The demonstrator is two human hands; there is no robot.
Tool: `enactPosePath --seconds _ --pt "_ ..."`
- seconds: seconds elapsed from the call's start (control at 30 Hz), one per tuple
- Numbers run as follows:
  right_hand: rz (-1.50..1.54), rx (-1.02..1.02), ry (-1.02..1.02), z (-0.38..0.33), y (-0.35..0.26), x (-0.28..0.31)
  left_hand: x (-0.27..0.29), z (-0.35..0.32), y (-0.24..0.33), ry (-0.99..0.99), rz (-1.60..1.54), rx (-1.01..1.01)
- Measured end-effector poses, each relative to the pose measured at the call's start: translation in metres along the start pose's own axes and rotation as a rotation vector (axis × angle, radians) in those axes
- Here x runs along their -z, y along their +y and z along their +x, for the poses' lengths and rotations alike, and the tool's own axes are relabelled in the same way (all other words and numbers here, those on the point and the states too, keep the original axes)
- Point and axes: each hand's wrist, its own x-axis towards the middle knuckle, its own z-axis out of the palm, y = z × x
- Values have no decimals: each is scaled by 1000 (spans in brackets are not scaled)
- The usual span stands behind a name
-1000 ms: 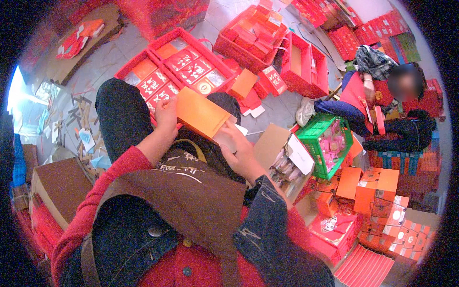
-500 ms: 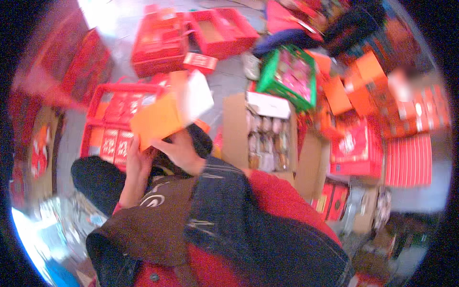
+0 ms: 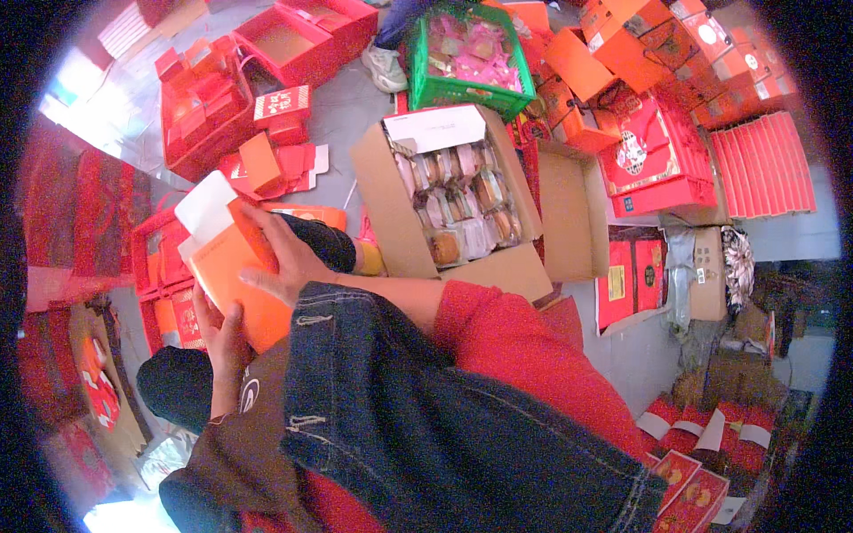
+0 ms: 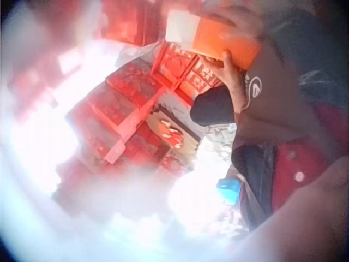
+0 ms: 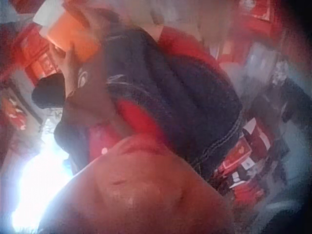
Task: The person assembles small orange boxes by folding flaps and inserting white packets. They then place the completed boxes into a red gift bag and continue the process with additional boxes.
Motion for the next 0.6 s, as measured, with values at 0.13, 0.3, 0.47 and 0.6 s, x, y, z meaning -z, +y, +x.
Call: enactPosePath --seconds 0.13,0.3,0.47,0.6 --pt "75 -82 -194 6 -11 12 -8 13 15 62 -4 85" --pt "84 68 -152 25 1 13 -10 29 11 51 60 39" --pt "-131 150 -214 35 0 17 -5 23 14 45 39 22" --pt "-200 209 -229 34 6 9 -6 35 15 70 36 24"
